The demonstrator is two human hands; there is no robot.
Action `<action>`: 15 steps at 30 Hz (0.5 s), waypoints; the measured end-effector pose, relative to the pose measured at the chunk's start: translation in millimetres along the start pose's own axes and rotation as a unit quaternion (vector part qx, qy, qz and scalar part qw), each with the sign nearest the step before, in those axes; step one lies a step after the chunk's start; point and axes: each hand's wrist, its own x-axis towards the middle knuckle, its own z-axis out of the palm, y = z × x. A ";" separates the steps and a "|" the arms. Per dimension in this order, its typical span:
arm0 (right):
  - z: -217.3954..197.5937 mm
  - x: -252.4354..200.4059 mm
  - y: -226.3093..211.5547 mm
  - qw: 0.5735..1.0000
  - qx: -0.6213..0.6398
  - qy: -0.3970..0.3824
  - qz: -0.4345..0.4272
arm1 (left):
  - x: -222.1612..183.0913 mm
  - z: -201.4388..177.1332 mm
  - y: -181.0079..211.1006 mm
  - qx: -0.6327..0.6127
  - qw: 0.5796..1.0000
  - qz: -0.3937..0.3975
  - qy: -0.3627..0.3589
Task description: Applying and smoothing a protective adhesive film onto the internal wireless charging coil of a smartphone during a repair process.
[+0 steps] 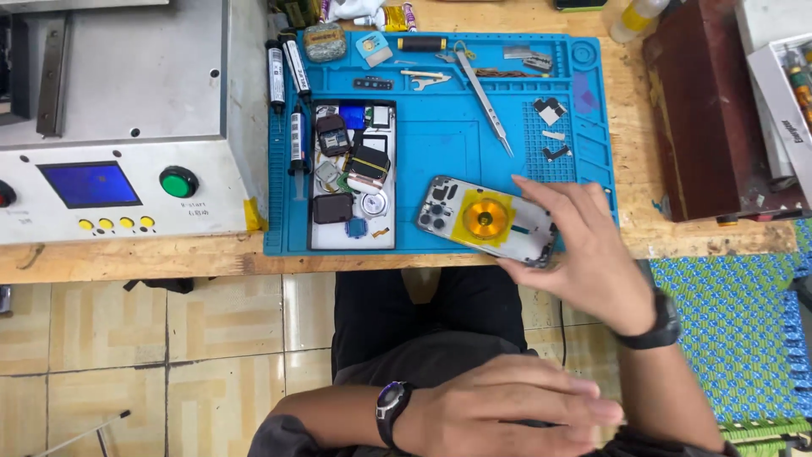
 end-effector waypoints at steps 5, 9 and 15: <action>54.9 -9.5 -54.2 0.975 -0.064 0.115 0.181 | -1.5 -15.5 0.3 -0.095 0.995 0.005 -0.018; 80.5 -9.2 -78.8 0.948 -0.148 0.119 0.257 | -5.6 -25.4 2.0 -0.209 0.977 0.005 -0.037; 22.0 18.6 -21.4 0.989 -0.051 0.071 0.121 | 1.3 -45.7 -7.9 -0.350 0.932 0.045 -0.083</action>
